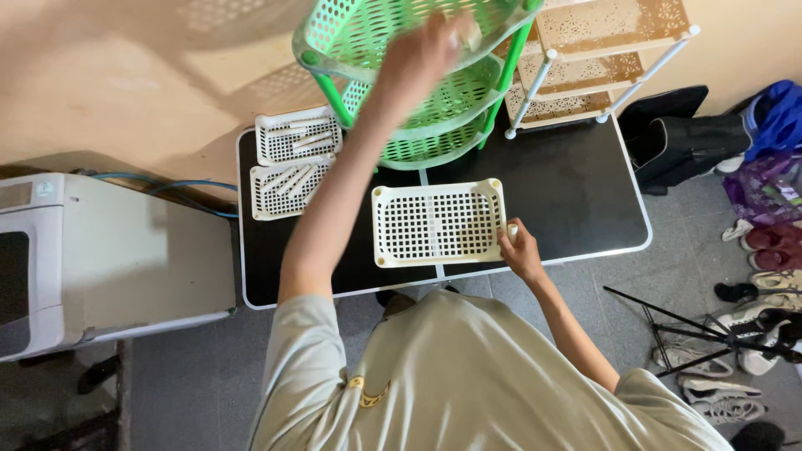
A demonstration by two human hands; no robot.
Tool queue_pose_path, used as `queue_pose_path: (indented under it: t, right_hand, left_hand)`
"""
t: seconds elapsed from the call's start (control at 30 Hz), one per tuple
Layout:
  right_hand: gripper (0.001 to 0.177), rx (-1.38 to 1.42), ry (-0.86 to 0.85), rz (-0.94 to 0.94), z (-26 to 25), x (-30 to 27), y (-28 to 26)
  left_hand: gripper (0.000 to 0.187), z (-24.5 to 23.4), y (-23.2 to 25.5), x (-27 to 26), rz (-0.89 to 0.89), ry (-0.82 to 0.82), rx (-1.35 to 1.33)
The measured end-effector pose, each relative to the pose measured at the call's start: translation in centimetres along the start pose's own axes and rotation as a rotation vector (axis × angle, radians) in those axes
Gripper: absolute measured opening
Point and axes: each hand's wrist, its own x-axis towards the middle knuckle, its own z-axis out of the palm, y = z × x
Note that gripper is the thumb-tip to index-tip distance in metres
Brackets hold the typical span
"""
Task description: The person assembles a three-tiered plastic storage unit by inserting white poles into beige trays and stacking them. Then they assemble a green rotating basket unit by inserting green poles into green baskets and stacking them. Finally, they place a white tray into the top basket.
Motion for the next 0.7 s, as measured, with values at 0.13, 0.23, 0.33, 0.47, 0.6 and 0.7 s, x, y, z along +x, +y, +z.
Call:
queue_pose_path:
  t: [0.13, 0.23, 0.33, 0.47, 0.6, 0.7]
  right_hand:
    - [0.021, -0.003, 0.011, -0.064, 1.0, 0.1, -0.9]
    - [0.02, -0.043, 0.039, -0.085, 1.5, -0.1, -1.1]
    - [0.02, 0.08, 0.019, -0.033, 1.3, -0.2, -1.1]
    - [0.021, 0.134, 0.006, -0.013, 0.3, -0.6, -1.2]
    - [0.019, 0.078, 0.021, -0.061, -1.2, -0.6, -3.1]
    - [0.019, 0.076, 0.029, -0.055, -2.3, -0.4, -6.0]
  left_hand:
    - [0.014, 2.8, -8.5, 4.5, -0.039, -0.072, 0.219]
    - [0.015, 6.3, -11.4, 3.7, -0.001, -0.066, 0.29]
    - [0.039, 6.6, -11.8, 3.5, 0.05, -0.025, 0.273]
    - [0.068, 2.5, -8.7, 3.3, -0.081, -0.173, 0.247]
    - [0.068, -4.4, -3.3, -0.1, 0.047, 0.14, 0.311]
    - [0.064, -7.2, 4.1, -7.0, -0.03, 0.153, 0.007]
